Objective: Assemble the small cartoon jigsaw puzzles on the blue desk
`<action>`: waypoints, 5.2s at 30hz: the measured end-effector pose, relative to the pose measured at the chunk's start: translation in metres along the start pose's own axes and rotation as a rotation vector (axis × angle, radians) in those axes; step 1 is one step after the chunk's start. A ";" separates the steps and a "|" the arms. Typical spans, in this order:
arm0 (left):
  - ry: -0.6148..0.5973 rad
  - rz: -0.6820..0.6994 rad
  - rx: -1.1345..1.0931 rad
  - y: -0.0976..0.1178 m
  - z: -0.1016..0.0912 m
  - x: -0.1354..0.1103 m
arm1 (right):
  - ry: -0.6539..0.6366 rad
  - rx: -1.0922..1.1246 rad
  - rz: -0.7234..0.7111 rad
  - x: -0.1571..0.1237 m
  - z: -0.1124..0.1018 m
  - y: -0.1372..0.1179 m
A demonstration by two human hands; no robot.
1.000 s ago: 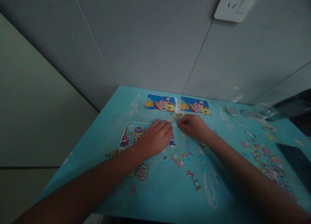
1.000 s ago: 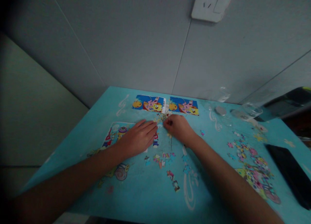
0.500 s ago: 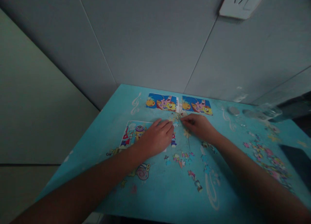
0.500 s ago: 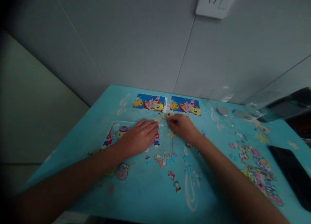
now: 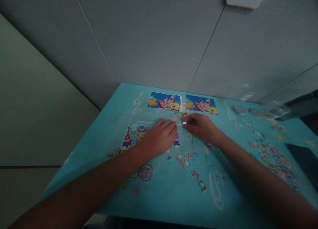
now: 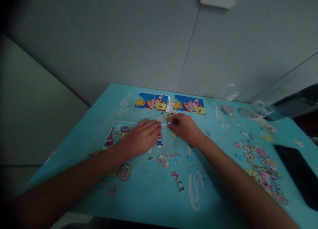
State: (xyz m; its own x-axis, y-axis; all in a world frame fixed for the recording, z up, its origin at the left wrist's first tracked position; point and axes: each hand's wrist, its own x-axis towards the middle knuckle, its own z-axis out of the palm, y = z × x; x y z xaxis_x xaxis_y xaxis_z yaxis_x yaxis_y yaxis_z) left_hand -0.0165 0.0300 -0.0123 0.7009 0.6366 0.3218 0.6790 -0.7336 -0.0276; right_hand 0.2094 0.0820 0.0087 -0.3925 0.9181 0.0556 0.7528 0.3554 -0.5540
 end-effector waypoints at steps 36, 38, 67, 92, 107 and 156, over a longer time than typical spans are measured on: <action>0.004 -0.020 -0.261 -0.020 0.009 -0.006 | 0.354 -0.118 0.069 -0.088 -0.058 0.032; -0.012 -0.018 -0.258 -0.020 0.008 -0.006 | 0.337 -0.135 0.066 -0.089 -0.057 0.030; -0.008 -0.012 -0.254 -0.024 0.011 -0.010 | 0.478 -0.104 0.209 -0.092 -0.072 0.046; -0.017 -0.002 -0.244 -0.025 0.015 -0.012 | -0.244 -0.009 0.312 -0.107 -0.069 0.056; -0.022 -0.002 -0.232 -0.022 0.013 -0.009 | -0.255 0.024 0.139 -0.108 -0.062 0.048; 0.037 -0.024 -0.174 -0.009 0.007 -0.002 | 0.009 0.513 0.223 -0.008 -0.004 0.006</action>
State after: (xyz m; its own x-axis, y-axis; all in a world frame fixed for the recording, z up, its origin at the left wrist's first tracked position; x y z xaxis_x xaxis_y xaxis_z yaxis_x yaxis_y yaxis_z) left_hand -0.0226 0.0369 -0.0190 0.6738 0.6478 0.3555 0.6454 -0.7502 0.1437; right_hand 0.2194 0.0772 0.0077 -0.2472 0.9634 -0.1037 0.4624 0.0232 -0.8864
